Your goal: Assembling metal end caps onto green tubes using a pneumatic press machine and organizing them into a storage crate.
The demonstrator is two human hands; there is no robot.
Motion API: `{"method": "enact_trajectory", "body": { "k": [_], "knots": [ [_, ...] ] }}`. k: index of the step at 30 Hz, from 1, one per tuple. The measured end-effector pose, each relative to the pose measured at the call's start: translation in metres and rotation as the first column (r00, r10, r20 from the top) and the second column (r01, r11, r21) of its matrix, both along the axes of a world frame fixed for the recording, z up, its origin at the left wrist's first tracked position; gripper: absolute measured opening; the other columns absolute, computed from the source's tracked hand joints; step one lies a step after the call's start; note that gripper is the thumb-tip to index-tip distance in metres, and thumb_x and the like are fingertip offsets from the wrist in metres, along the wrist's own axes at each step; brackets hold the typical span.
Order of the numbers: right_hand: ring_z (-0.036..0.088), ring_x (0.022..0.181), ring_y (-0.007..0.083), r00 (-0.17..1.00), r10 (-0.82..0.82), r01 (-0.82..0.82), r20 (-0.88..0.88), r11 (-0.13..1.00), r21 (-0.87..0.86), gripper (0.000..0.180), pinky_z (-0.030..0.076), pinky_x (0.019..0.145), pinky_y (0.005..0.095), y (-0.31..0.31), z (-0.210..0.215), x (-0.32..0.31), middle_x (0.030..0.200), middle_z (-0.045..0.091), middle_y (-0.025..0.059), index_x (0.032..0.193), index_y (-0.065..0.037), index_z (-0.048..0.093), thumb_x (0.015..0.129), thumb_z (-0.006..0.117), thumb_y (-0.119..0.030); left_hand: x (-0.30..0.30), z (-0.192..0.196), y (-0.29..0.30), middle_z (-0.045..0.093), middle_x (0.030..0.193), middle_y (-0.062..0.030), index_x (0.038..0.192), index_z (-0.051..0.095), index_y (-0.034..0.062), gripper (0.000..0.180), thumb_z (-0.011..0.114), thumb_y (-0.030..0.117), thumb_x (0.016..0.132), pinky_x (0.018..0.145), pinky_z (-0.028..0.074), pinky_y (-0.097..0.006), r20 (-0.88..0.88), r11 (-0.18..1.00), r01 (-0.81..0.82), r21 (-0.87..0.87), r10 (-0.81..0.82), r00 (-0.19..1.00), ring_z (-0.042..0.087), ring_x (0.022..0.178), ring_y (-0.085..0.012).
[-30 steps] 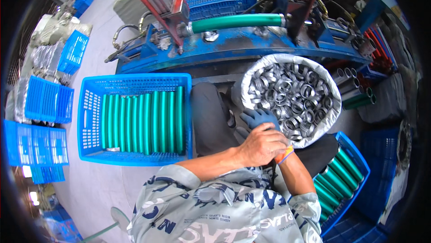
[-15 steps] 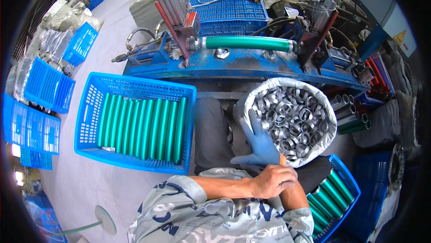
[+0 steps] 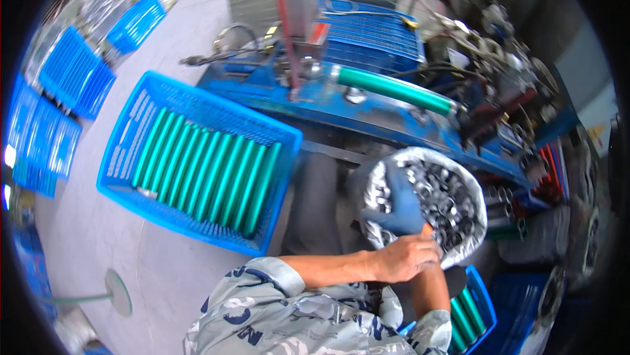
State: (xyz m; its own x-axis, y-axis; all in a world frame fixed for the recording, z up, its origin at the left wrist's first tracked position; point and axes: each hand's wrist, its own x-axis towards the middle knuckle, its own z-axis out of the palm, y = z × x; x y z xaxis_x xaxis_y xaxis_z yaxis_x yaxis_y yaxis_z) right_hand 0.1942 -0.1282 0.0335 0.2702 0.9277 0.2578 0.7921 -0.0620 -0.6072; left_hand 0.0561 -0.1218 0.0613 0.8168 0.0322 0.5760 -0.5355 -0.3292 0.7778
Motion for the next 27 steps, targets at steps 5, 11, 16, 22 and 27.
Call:
{"method": "enact_trajectory", "body": {
  "k": [5,11,16,22,27],
  "knots": [
    [0.035,0.167,0.0517,0.802,-0.246,0.194,0.544,0.969,0.152,0.114,0.025,0.134,0.0677,0.063,-0.001,0.113,0.182,0.036,0.0275,0.179,-0.004,0.033,0.091,0.088,-0.050,-0.020,-0.032,0.089,0.071,0.141,-0.0139,0.119,0.077,0.0056,0.029,0.089,0.014,0.093,0.121,0.048,-0.060,0.007,0.906,-0.421,0.047,0.421,0.907,0.065,0.139,-0.0360],
    [0.034,0.167,0.0499,0.807,-0.177,0.212,0.564,0.977,0.004,0.103,0.028,0.137,0.0594,0.210,-0.008,0.160,0.181,0.038,0.0246,0.178,-0.011,0.035,0.091,0.085,-0.032,-0.126,-0.117,0.171,0.068,0.151,-0.0185,0.126,0.077,0.0069,0.041,0.088,0.023,0.090,0.124,0.037,-0.068,-0.200,0.423,-0.737,0.528,0.905,0.376,0.052,0.155,-0.0435],
    [0.053,0.154,0.0446,0.660,-0.348,0.420,0.666,0.906,0.057,0.077,0.042,0.126,0.0607,0.155,-0.069,0.325,0.166,0.058,0.0189,0.172,-0.014,0.047,0.097,0.067,-0.014,-0.069,-0.151,0.155,0.065,0.158,-0.0120,0.130,0.077,0.0090,0.035,0.080,0.023,0.099,0.137,0.021,-0.068,-0.210,0.572,-0.709,0.412,0.817,0.537,0.041,0.166,-0.0341],
    [0.063,0.144,0.0397,0.627,-0.365,0.490,0.688,0.872,0.016,0.074,0.050,0.118,0.0590,0.195,-0.085,0.278,0.159,0.066,0.0167,0.170,-0.016,0.052,0.098,0.070,-0.010,-0.086,-0.171,0.140,0.068,0.149,-0.0090,0.122,0.077,0.0114,0.024,0.078,0.021,0.100,0.140,0.016,-0.067,-0.229,0.544,-0.710,0.446,0.837,0.497,0.042,0.166,-0.0310],
    [0.073,0.127,0.0306,0.830,-0.509,0.347,0.230,0.793,0.501,0.066,0.058,0.108,0.0481,0.073,0.023,0.190,0.150,0.072,0.0174,0.159,-0.008,0.063,0.096,0.083,-0.004,-0.084,-0.143,0.150,0.078,0.128,-0.0074,0.106,0.079,0.0116,0.023,0.084,0.020,0.085,0.115,0.042,-0.061,-0.035,0.506,-0.733,0.454,0.832,0.554,0.058,0.148,-0.0331]
  ]
}}
